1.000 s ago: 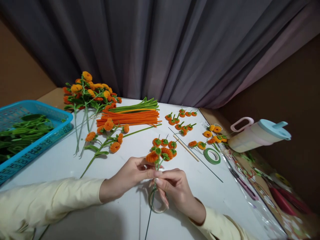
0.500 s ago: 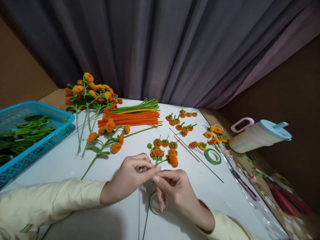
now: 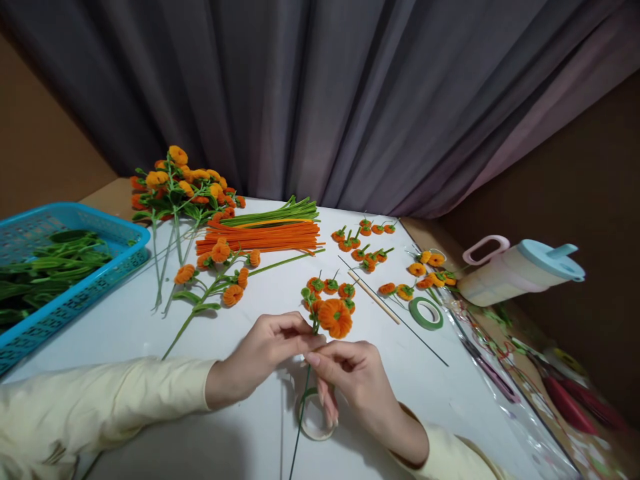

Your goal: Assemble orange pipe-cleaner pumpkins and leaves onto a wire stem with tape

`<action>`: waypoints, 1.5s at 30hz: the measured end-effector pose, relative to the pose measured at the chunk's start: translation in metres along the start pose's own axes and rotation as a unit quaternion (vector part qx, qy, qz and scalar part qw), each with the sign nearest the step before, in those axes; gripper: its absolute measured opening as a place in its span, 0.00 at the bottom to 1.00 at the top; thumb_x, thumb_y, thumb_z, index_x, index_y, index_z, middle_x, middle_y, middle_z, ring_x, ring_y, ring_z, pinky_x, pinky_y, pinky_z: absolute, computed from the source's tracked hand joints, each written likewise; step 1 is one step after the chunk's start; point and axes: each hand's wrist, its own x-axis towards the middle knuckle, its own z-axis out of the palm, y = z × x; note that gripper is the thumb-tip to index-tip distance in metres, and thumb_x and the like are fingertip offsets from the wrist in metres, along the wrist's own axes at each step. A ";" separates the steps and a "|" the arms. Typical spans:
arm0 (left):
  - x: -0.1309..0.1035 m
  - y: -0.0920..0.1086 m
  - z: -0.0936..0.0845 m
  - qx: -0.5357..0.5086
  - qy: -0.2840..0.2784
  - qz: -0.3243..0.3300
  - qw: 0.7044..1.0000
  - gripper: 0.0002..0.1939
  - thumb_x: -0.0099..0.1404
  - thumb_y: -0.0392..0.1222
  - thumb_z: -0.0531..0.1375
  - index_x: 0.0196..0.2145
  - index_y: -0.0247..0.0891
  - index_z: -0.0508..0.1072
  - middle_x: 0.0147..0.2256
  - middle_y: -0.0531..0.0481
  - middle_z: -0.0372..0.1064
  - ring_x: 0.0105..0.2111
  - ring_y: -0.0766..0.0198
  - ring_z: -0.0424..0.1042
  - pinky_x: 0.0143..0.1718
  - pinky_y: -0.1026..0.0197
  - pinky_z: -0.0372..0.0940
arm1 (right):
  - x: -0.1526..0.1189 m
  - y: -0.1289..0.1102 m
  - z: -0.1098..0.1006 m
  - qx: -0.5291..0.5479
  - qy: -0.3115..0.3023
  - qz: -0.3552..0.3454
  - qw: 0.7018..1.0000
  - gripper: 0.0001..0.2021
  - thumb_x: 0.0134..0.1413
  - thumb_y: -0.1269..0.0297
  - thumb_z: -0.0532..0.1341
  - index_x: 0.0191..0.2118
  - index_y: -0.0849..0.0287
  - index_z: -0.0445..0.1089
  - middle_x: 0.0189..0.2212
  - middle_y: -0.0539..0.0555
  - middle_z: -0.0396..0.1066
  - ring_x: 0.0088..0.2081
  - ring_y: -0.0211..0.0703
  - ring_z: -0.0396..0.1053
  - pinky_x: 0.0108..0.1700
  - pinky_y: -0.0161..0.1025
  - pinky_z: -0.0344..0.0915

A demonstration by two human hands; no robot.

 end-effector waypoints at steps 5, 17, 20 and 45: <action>0.001 -0.001 0.000 -0.104 -0.038 -0.061 0.992 0.06 0.52 0.39 0.64 0.23 0.33 0.74 0.24 0.52 0.66 0.29 0.66 0.63 0.36 0.63 0.59 | 0.004 0.000 -0.005 0.046 -0.068 0.017 0.996 0.17 0.49 0.55 0.64 0.22 0.65 0.67 0.10 0.48 0.64 0.10 0.30 0.58 0.12 0.27 0.53; 0.012 -0.010 -0.013 -0.137 -0.188 -0.093 0.968 0.18 0.45 0.51 0.68 0.22 0.32 0.73 0.23 0.49 0.66 0.25 0.65 0.65 0.30 0.63 0.60 | 0.024 0.005 -0.007 0.113 -0.235 0.043 0.964 0.16 0.45 0.59 0.67 0.17 0.63 0.66 0.13 0.47 0.67 0.12 0.31 0.63 0.17 0.28 0.61; 0.014 -0.007 -0.014 -0.109 -0.161 -0.053 0.979 0.13 0.48 0.45 0.68 0.27 0.34 0.74 0.25 0.50 0.68 0.30 0.63 0.66 0.36 0.62 0.60 | 0.022 0.009 -0.007 0.124 -0.197 0.033 0.972 0.15 0.44 0.59 0.67 0.19 0.66 0.69 0.12 0.50 0.67 0.11 0.32 0.62 0.12 0.27 0.58; 0.023 0.015 -0.027 0.110 -0.216 -0.032 0.970 0.14 0.55 0.47 0.63 0.35 0.35 0.76 0.31 0.50 0.71 0.32 0.64 0.67 0.36 0.64 0.61 | 0.022 0.017 -0.007 0.130 -0.141 0.032 0.981 0.17 0.41 0.58 0.68 0.17 0.67 0.67 0.12 0.50 0.67 0.10 0.31 0.62 0.11 0.26 0.54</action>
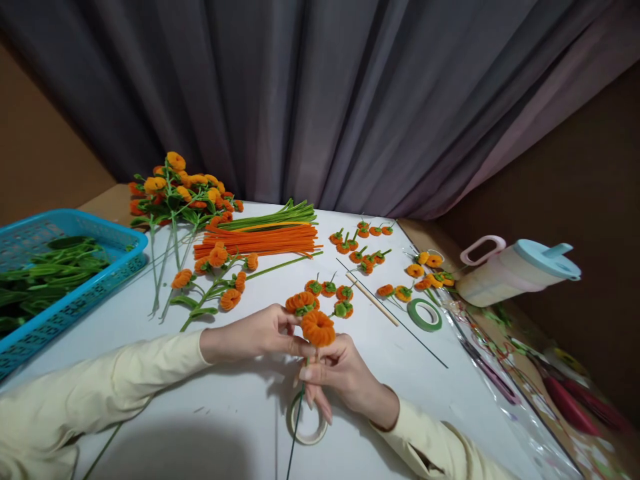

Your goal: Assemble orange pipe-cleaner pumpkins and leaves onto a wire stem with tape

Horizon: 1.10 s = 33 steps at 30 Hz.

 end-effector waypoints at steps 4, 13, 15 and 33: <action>-0.009 0.024 -0.020 0.130 -0.037 -0.048 0.990 0.15 0.55 0.47 0.62 0.39 0.39 0.76 0.33 0.51 0.72 0.34 0.62 0.68 0.34 0.67 0.61 | 0.001 0.001 -0.002 0.026 0.005 -0.002 1.000 0.15 0.41 0.60 0.69 0.18 0.67 0.68 0.13 0.51 0.69 0.10 0.32 0.62 0.10 0.26 0.54; -0.022 0.050 -0.028 0.307 0.118 0.024 0.944 0.32 0.51 0.47 0.66 0.53 0.46 0.63 0.53 0.50 0.62 0.49 0.58 0.62 0.45 0.65 0.57 | 0.002 0.002 -0.004 0.053 -0.018 0.001 0.998 0.14 0.41 0.61 0.69 0.21 0.68 0.71 0.14 0.52 0.70 0.09 0.32 0.62 0.10 0.26 0.54; -0.019 0.049 -0.024 0.305 0.090 0.054 0.947 0.30 0.53 0.46 0.64 0.53 0.45 0.63 0.53 0.50 0.61 0.51 0.58 0.61 0.47 0.64 0.57 | 0.003 0.002 -0.004 0.052 -0.018 0.001 0.998 0.14 0.40 0.60 0.69 0.21 0.68 0.71 0.13 0.53 0.70 0.09 0.32 0.62 0.10 0.26 0.54; -0.026 0.047 -0.005 0.397 0.115 0.038 0.910 0.17 0.62 0.42 0.55 0.49 0.39 0.64 0.44 0.50 0.69 0.42 0.62 0.68 0.44 0.62 0.61 | 0.006 0.007 -0.008 0.068 -0.019 -0.017 0.997 0.13 0.43 0.61 0.68 0.22 0.69 0.74 0.15 0.53 0.71 0.09 0.30 0.60 0.12 0.27 0.52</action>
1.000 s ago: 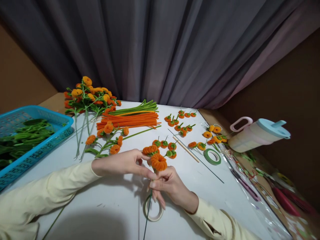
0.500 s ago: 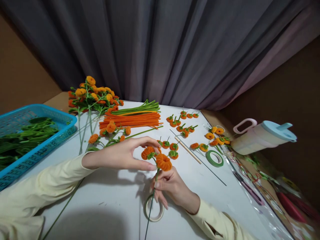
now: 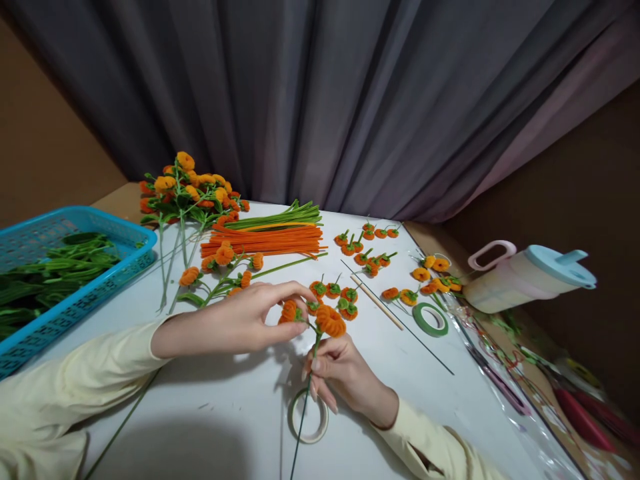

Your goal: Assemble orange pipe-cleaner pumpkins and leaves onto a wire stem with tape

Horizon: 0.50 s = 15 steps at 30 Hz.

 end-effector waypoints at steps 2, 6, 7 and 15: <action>-0.003 -0.001 0.004 0.048 0.028 0.013 0.998 0.21 0.63 0.44 0.55 0.52 0.40 0.60 0.47 0.48 0.67 0.44 0.61 0.67 0.45 0.60 0.61 | 0.000 0.001 0.000 -0.001 0.000 0.001 1.000 0.14 0.43 0.60 0.68 0.22 0.69 0.74 0.15 0.53 0.71 0.09 0.30 0.60 0.12 0.27 0.52; -0.006 -0.003 0.011 0.149 0.118 0.120 0.974 0.19 0.63 0.42 0.56 0.51 0.37 0.60 0.50 0.44 0.64 0.51 0.57 0.61 0.51 0.55 0.55 | 0.001 0.000 0.002 -0.009 0.009 0.002 1.000 0.14 0.43 0.59 0.68 0.22 0.68 0.73 0.15 0.53 0.71 0.09 0.29 0.60 0.12 0.27 0.52; -0.006 -0.004 0.012 0.166 0.134 0.149 0.966 0.18 0.63 0.40 0.56 0.50 0.37 0.61 0.50 0.43 0.64 0.53 0.57 0.59 0.53 0.54 0.54 | 0.001 0.000 0.003 -0.009 0.009 0.001 1.000 0.14 0.43 0.60 0.68 0.22 0.68 0.73 0.14 0.53 0.70 0.09 0.29 0.60 0.12 0.27 0.52; -0.004 -0.001 0.019 0.217 0.183 0.254 0.925 0.12 0.62 0.33 0.57 0.44 0.39 0.70 0.42 0.46 0.69 0.49 0.54 0.58 0.49 0.51 0.55 | 0.003 0.004 0.001 -0.033 -0.014 0.010 0.999 0.15 0.46 0.59 0.67 0.21 0.68 0.70 0.13 0.50 0.67 0.09 0.29 0.60 0.12 0.26 0.52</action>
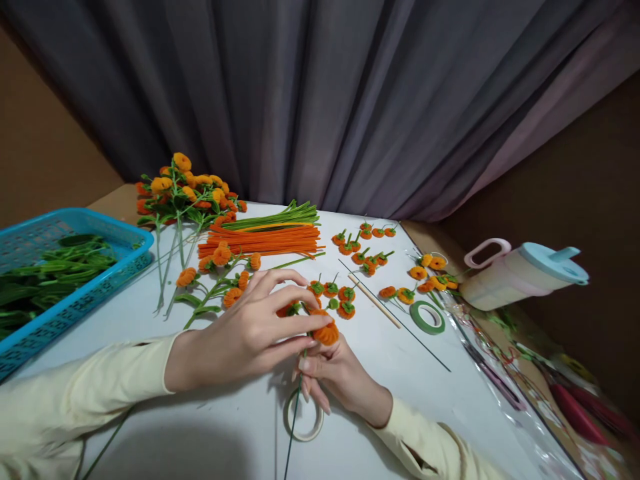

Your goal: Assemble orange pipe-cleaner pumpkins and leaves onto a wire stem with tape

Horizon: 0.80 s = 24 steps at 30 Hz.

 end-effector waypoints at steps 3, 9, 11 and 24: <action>0.000 0.004 0.004 0.010 0.027 0.026 0.999 0.11 0.62 0.33 0.56 0.43 0.38 0.72 0.40 0.45 0.71 0.46 0.55 0.60 0.44 0.52 0.56 | 0.000 0.003 -0.002 -0.014 -0.010 0.007 1.000 0.15 0.47 0.58 0.66 0.23 0.68 0.71 0.12 0.49 0.66 0.09 0.29 0.59 0.13 0.26 0.53; -0.006 0.004 0.018 0.013 0.064 0.080 0.995 0.12 0.66 0.36 0.52 0.45 0.35 0.70 0.40 0.44 0.73 0.44 0.55 0.62 0.41 0.51 0.53 | -0.001 0.003 0.001 -0.029 -0.001 0.009 1.000 0.15 0.46 0.60 0.66 0.20 0.67 0.70 0.11 0.48 0.65 0.10 0.31 0.60 0.15 0.29 0.54; -0.007 0.004 0.022 0.004 0.054 0.096 0.994 0.12 0.66 0.36 0.53 0.45 0.35 0.70 0.42 0.44 0.73 0.44 0.55 0.62 0.42 0.52 0.53 | -0.001 0.002 0.002 -0.036 0.000 0.012 0.999 0.14 0.46 0.60 0.67 0.19 0.67 0.71 0.11 0.48 0.65 0.11 0.31 0.60 0.16 0.29 0.54; 0.003 0.011 0.005 -0.088 -0.054 0.035 0.994 0.17 0.62 0.31 0.53 0.49 0.33 0.67 0.41 0.43 0.74 0.50 0.51 0.61 0.47 0.50 0.54 | 0.000 -0.003 0.006 -0.045 0.004 0.005 0.999 0.16 0.42 0.57 0.67 0.17 0.64 0.68 0.10 0.48 0.64 0.10 0.32 0.58 0.14 0.30 0.52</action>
